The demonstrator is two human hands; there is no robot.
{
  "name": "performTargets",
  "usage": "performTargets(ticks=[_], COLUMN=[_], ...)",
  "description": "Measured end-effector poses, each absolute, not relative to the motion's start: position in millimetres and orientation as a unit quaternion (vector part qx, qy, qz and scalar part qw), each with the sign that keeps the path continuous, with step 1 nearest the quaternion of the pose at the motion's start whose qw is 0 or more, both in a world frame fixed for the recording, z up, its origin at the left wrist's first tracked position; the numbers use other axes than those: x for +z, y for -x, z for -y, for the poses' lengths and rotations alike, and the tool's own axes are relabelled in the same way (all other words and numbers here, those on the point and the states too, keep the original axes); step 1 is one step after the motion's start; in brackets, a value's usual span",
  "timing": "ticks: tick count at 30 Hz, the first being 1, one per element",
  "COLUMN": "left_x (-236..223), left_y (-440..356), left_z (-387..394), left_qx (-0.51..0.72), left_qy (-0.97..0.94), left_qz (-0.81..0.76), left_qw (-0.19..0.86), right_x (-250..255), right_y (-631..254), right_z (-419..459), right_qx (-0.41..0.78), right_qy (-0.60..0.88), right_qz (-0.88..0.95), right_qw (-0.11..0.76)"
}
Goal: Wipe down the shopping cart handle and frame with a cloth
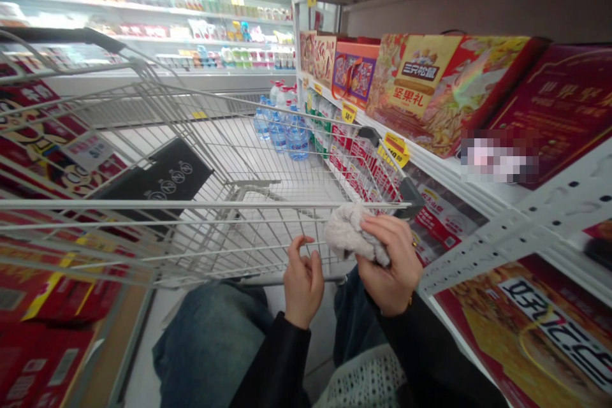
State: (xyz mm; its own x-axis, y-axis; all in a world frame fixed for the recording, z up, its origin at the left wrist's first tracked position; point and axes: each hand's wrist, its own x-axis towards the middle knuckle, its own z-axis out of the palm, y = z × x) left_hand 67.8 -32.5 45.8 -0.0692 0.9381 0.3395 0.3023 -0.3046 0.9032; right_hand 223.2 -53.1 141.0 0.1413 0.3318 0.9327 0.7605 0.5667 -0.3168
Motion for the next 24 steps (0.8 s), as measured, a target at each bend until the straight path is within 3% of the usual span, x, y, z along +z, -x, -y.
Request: performTargets(ticks=[18,21,24], left_x=[49.8,46.7,47.2], left_y=[-84.4,-87.7,-83.4], left_z=[37.4,42.1,46.2], left_qx=[0.517,0.510,0.571], left_qy=[-0.625,-0.644,-0.640], left_qz=[-0.487,-0.488,-0.476], left_qw=[0.324,0.295,0.197], right_x=[131.6,134.9,134.3], right_y=[-225.4,-225.5,-227.2], right_z=[51.3,52.1,52.0], right_qx=[-0.179,-0.177,-0.170], right_qy=[0.447,0.435,0.433], right_qz=[0.617,0.622,0.629], right_qw=[0.623,0.626,0.623])
